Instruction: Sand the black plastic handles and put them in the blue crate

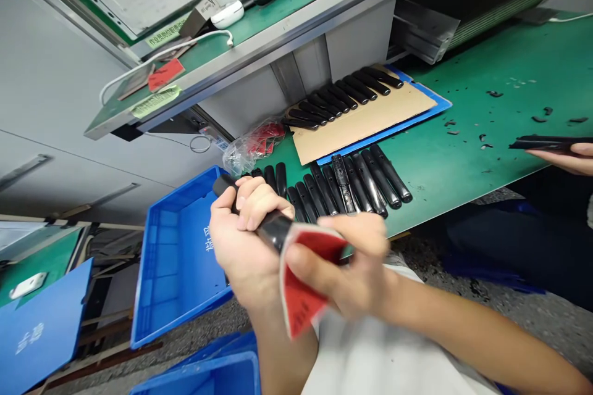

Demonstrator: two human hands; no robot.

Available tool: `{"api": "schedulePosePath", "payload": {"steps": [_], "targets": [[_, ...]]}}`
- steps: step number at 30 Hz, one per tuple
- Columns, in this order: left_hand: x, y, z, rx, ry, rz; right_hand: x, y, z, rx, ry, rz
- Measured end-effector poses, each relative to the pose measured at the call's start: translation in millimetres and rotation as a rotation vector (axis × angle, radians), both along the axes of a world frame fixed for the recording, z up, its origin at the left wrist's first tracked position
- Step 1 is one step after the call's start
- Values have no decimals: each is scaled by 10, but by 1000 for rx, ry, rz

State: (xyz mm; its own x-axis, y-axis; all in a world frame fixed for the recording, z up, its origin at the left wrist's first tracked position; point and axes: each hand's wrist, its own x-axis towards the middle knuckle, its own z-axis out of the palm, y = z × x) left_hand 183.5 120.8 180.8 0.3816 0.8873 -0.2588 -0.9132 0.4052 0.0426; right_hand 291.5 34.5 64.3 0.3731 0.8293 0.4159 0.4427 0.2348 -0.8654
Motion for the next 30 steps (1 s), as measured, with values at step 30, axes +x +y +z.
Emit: {"api": "schedulePosePath", "payload": {"steps": [30], "targets": [[927,-280,-223,118,582,-259,1005,-582,-199,405,-285,72]]}}
